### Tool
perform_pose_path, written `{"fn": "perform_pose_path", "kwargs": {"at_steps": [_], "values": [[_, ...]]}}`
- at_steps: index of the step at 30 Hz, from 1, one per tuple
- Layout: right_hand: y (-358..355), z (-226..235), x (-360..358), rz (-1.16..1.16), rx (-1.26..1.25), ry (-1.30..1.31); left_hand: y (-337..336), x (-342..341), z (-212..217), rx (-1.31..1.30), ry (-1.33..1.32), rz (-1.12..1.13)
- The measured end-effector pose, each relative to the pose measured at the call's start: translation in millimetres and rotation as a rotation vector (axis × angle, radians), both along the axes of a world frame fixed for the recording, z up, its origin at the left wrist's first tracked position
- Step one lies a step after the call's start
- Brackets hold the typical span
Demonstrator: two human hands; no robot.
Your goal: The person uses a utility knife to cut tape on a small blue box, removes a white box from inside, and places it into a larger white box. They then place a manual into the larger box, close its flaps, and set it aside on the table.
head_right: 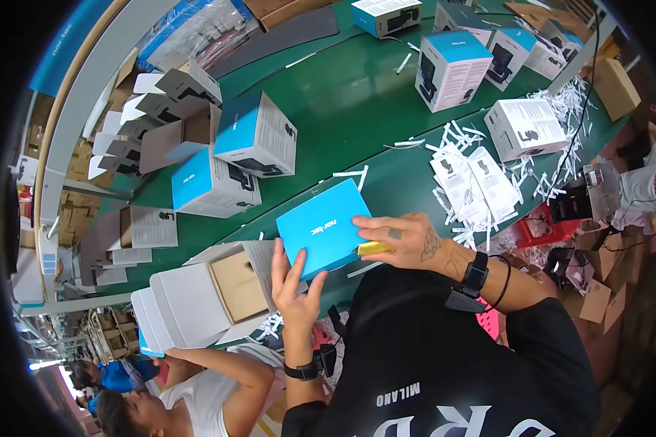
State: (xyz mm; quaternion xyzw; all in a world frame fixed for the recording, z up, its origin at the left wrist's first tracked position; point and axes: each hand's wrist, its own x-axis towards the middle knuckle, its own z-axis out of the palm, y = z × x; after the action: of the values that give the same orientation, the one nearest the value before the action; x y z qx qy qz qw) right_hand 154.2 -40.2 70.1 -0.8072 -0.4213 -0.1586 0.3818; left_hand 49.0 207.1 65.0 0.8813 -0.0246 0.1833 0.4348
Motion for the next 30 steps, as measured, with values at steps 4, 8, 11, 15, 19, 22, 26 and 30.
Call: {"fn": "perform_pose_path", "kwargs": {"at_steps": [4, 8, 11, 15, 19, 22, 26, 30], "values": [[-5, -8, 6, 0.071, 0.047, 0.034, 0, -3, -9, 0.081, -0.061, 0.039], [-5, -11, 6, 0.093, 0.051, 0.112, -3, -6, -8, -0.204, 0.053, 0.122], [-10, -11, -1, 0.100, 0.089, 0.173, -3, -4, -6, -0.109, -0.017, 0.044], [-15, -17, -9, 0.078, 0.109, 0.148, 3, -3, -8, -0.264, 0.056, -0.011], [-12, -24, -13, 0.027, 0.069, 0.021, -1, 2, 10, -0.011, -0.033, -0.052], [-15, -36, -9, 0.038, 0.040, -0.070, -7, 1, -25, 0.124, -0.141, -0.010], [-18, -40, 2, 0.129, 0.040, -0.130, -5, -3, -57, 0.236, -0.273, -0.011], [-5, -37, 5, 0.161, 0.083, -0.071, -13, -3, -67, 0.226, -0.319, 0.018]]}}
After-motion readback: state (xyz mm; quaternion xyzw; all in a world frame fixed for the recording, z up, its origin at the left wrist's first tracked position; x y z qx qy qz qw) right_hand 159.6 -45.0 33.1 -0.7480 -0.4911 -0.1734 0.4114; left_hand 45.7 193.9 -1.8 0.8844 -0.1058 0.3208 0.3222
